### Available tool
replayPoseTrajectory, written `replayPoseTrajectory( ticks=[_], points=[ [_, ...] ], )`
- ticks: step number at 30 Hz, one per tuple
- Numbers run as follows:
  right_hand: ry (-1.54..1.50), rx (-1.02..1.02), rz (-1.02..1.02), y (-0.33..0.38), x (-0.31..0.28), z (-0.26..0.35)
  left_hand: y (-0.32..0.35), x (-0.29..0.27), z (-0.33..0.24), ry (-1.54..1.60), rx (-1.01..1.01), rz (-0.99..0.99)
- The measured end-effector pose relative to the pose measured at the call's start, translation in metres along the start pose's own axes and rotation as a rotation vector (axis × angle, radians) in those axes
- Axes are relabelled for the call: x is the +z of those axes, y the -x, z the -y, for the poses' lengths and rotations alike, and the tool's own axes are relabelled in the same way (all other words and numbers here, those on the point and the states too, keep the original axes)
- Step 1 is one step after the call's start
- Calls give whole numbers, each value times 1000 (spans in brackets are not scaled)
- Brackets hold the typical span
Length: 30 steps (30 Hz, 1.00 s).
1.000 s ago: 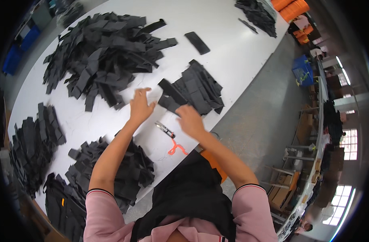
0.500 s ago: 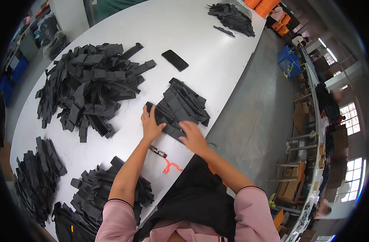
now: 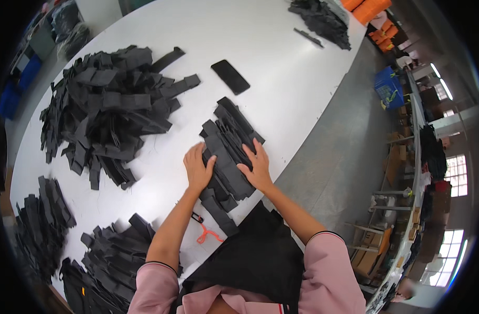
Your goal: Trimming excess material or threads from black textile parts using hand snips.
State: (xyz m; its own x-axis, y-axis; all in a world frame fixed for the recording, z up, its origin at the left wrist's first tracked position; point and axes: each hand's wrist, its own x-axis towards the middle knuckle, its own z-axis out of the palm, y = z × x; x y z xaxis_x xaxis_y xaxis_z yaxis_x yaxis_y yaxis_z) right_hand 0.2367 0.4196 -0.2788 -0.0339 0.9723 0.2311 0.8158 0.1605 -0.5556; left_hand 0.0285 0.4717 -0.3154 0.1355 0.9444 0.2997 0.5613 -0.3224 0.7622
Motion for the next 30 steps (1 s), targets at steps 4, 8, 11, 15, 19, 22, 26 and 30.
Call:
replayPoseTrajectory(
  ticks=[4,8,11,15,19,22,26,30],
  points=[
    [17,-70,-39,3,-34,39,0,-26,17,-93,-99,-213],
    [-327,-263,507,62,-38,65,16,-82,-36,249,-389,-520],
    [-331,-565,691,72,1,81,78,-99,-60,102,-440,-698],
    [-241,-603,662,87,38,70,188,-85,-95,-165,-538,-764],
    [-316,-595,558,97,29,90,241,-75,-108,-265,-521,-617],
    [-444,-546,483,80,47,116,233,-48,-82,-493,-576,-517],
    [-97,-497,548,63,89,125,228,-19,-97,-532,-725,-279],
    [-102,-490,540,57,128,127,244,-6,-105,-444,-525,-468]
  ],
)
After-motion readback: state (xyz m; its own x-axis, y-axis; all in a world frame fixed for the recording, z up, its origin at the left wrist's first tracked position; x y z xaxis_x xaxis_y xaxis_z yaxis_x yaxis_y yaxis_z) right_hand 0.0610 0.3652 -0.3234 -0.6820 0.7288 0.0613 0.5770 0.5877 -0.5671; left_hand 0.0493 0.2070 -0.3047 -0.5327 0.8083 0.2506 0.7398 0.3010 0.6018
